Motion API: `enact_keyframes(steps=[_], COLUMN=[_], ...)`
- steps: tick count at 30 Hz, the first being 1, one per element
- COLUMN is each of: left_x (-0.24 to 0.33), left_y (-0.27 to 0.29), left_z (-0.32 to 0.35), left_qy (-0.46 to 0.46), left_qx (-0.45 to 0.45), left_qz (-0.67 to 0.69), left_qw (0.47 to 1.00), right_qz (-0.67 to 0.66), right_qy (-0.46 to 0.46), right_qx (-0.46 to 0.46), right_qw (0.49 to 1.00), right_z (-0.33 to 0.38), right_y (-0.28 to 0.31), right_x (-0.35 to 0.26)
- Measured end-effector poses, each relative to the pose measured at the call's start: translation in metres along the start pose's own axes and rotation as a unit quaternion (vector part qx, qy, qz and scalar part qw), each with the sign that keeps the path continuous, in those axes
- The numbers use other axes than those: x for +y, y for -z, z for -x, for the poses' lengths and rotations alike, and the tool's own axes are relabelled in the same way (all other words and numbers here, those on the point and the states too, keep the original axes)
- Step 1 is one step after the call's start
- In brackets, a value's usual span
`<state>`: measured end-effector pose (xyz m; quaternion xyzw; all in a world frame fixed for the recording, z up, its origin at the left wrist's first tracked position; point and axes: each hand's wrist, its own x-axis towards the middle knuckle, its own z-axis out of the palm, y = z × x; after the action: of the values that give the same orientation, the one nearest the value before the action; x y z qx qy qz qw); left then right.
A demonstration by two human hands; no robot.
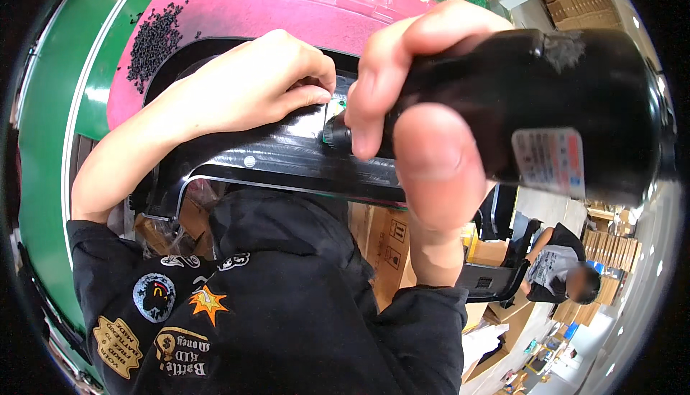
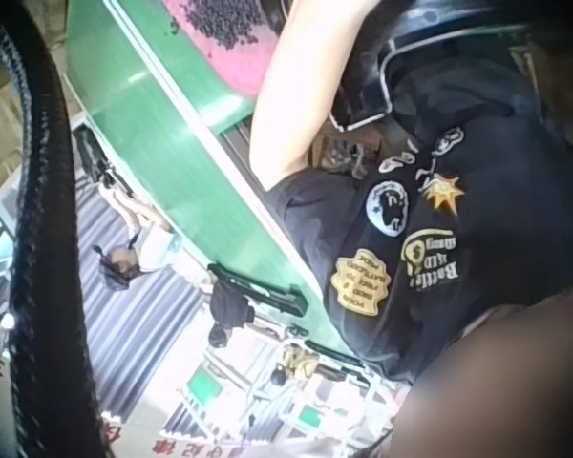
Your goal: Assembling electronic components by placing circuit boards into plastic housings and securing them with screws using an electric screwdriver.
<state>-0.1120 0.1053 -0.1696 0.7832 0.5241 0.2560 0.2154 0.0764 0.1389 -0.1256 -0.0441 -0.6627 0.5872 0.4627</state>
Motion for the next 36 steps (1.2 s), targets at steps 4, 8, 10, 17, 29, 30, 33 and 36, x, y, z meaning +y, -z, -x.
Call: enact_keyframes(steps=[4, 8, 10, 17, 29, 30, 33, 36], left_x=[-0.001, 0.001, 0.001, 0.006, 0.007, 0.008, 0.008, 0.007], left_y=[0.003, 0.002, 0.003, 0.006, 0.006, 0.007, 0.006, 0.007], left_z=[0.000, -0.001, -0.001, 0.000, 0.000, 0.000, 0.000, 0.000], left_qy=[0.001, -0.004, -0.004, 0.029, 0.017, 0.017, 0.020, 0.015], left_qx=[-0.018, -0.019, -0.022, -0.066, -0.076, -0.080, -0.084, -0.087], left_qz=[0.013, 0.010, 0.019, 0.024, 0.012, 0.010, 0.014, 0.014], left_qw=[1.000, 1.000, 1.000, 0.997, 0.997, 0.997, 0.996, 0.996], right_qz=[0.014, 0.036, -0.005, -0.026, -0.020, -0.024, -0.001, -0.002], right_qy=[-0.012, -0.008, -0.002, 0.009, -0.062, -0.042, -0.011, -0.001], right_qx=[-0.026, -0.009, -0.016, 0.013, -0.091, -0.061, -0.044, -0.019], right_qw=[1.000, 0.999, 1.000, 1.000, 0.994, 0.997, 0.999, 1.000], right_z=[-0.007, -0.007, -0.006, -0.010, -0.019, -0.015, -0.012, -0.009], right_y=[-0.005, -0.011, -0.007, 0.000, -0.001, -0.006, -0.007, -0.006], right_x=[0.000, -0.003, -0.003, 0.007, 0.003, 0.003, -0.001, -0.002])
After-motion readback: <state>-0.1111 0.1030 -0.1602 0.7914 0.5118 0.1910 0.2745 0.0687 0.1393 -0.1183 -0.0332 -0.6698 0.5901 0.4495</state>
